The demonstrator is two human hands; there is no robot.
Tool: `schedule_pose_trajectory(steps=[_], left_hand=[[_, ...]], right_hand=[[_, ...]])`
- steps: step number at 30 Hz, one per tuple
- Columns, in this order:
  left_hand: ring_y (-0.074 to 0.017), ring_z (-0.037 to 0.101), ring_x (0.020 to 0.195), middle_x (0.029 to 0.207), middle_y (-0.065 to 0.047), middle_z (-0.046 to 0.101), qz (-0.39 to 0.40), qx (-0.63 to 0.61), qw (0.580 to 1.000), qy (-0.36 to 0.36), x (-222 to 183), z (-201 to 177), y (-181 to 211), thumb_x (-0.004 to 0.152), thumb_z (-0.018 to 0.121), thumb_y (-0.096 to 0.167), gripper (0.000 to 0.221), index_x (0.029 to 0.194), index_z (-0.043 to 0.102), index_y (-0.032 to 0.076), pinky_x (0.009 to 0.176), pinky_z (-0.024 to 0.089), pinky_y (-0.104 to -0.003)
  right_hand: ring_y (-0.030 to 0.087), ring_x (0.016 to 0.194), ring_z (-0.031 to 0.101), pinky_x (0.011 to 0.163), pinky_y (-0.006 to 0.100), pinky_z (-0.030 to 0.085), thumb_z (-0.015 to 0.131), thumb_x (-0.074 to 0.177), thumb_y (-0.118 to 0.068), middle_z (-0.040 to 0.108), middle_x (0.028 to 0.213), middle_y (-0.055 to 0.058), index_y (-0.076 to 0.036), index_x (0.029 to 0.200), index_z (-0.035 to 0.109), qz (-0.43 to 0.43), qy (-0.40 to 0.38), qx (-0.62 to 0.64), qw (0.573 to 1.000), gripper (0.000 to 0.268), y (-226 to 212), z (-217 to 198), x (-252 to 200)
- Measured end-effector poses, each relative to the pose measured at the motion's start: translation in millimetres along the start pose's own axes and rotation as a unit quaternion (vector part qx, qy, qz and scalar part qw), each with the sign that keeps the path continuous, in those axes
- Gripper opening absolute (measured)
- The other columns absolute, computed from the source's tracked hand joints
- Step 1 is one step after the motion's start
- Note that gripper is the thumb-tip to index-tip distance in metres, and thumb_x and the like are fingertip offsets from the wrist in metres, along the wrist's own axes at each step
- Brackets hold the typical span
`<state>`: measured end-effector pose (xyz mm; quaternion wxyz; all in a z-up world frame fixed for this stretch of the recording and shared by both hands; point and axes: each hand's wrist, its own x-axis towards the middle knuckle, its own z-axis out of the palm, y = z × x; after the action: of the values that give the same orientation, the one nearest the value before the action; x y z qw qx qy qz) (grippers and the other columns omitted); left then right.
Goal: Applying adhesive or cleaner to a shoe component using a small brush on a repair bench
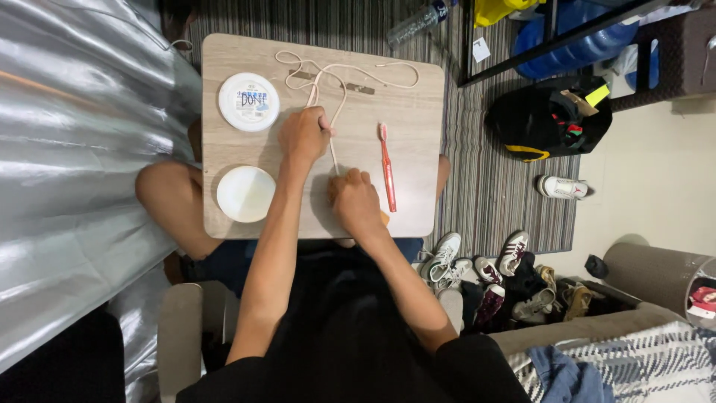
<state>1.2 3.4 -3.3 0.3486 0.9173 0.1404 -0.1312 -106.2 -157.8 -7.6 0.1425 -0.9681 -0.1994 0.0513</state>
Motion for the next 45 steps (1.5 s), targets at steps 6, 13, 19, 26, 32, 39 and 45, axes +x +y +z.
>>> schedule_pose_trajectory(steps=[6, 13, 19, 26, 32, 39, 45], left_hand=[[-0.0411, 0.073, 0.091, 0.083, -0.014, 0.074, -0.007, -0.002, 1.000, 0.021, -8, -7, 9, 0.083, 0.074, 0.015, 0.007, 0.080, 0.070, 0.019, 0.078, 0.059, -0.051], [-0.0416, 0.073, 0.094, 0.085, -0.014, 0.074, -0.007, -0.008, 1.000, 0.006, -3, -8, 8, 0.083, 0.075, 0.017, 0.007, 0.079, 0.070, 0.020, 0.080, 0.059, -0.052], [-0.0411, 0.072, 0.094, 0.085, -0.015, 0.074, -0.013, -0.007, 1.000, 0.002, -4, -7, 6, 0.083, 0.075, 0.018, 0.007, 0.079, 0.070, 0.020, 0.079, 0.058, -0.052], [-0.0413, 0.072, 0.095, 0.085, -0.015, 0.074, -0.011, 0.006, 1.000, -0.002, -4, -7, 7, 0.083, 0.074, 0.018, 0.007, 0.079, 0.070, 0.021, 0.080, 0.058, -0.051], [-0.0411, 0.073, 0.094, 0.084, -0.015, 0.074, -0.011, 0.005, 1.000, -0.001, 0, -7, 5, 0.082, 0.075, 0.020, 0.007, 0.078, 0.071, 0.022, 0.078, 0.059, -0.051], [-0.0391, 0.073, 0.096, 0.085, -0.013, 0.075, -0.024, 0.002, 1.000, -0.013, -4, -13, 13, 0.082, 0.077, 0.021, 0.007, 0.079, 0.071, 0.024, 0.081, 0.059, -0.049], [-0.0398, 0.073, 0.097, 0.087, -0.014, 0.076, -0.026, 0.003, 1.000, -0.018, -6, -14, 11, 0.082, 0.077, 0.021, 0.006, 0.080, 0.072, 0.023, 0.082, 0.058, -0.050]], right_hand=[[0.033, 0.099, 0.057, 0.072, 0.039, 0.054, 0.056, 0.090, -0.009, 0.056, 0.106, 0.011, -0.008, 0.123, 0.070, -0.008, 0.092, 0.021, 0.995, 0.035, 7, 18, 56], [0.033, 0.097, 0.057, 0.070, 0.041, 0.057, 0.058, 0.092, -0.015, 0.057, 0.104, 0.011, -0.008, 0.114, 0.071, -0.025, 0.064, -0.063, 0.996, 0.027, -12, -14, 31], [0.033, 0.096, 0.061, 0.067, 0.041, 0.058, 0.058, 0.093, -0.019, 0.060, 0.103, 0.012, -0.008, 0.119, 0.069, -0.019, 0.003, -0.044, 0.999, 0.030, -13, -4, -10], [0.035, 0.093, 0.059, 0.072, 0.042, 0.055, 0.058, 0.087, -0.013, 0.059, 0.100, 0.011, -0.007, 0.118, 0.069, -0.010, 0.056, 0.024, 0.998, 0.033, -9, -3, 37], [0.036, 0.098, 0.056, 0.076, 0.042, 0.055, 0.058, 0.088, -0.012, 0.057, 0.110, 0.014, -0.002, 0.126, 0.067, 0.002, 0.061, 0.031, 0.998, 0.040, -9, 19, 38], [0.039, 0.099, 0.058, 0.090, 0.042, 0.048, 0.061, 0.080, -0.005, 0.062, 0.112, 0.020, 0.003, 0.125, 0.068, -0.030, 0.074, 0.053, 0.995, 0.047, -6, 11, -22], [0.040, 0.088, 0.061, 0.080, 0.042, 0.050, 0.058, 0.082, -0.009, 0.063, 0.095, 0.014, -0.008, 0.103, 0.077, -0.012, -0.009, 0.154, 0.988, 0.028, -16, -25, -33]])
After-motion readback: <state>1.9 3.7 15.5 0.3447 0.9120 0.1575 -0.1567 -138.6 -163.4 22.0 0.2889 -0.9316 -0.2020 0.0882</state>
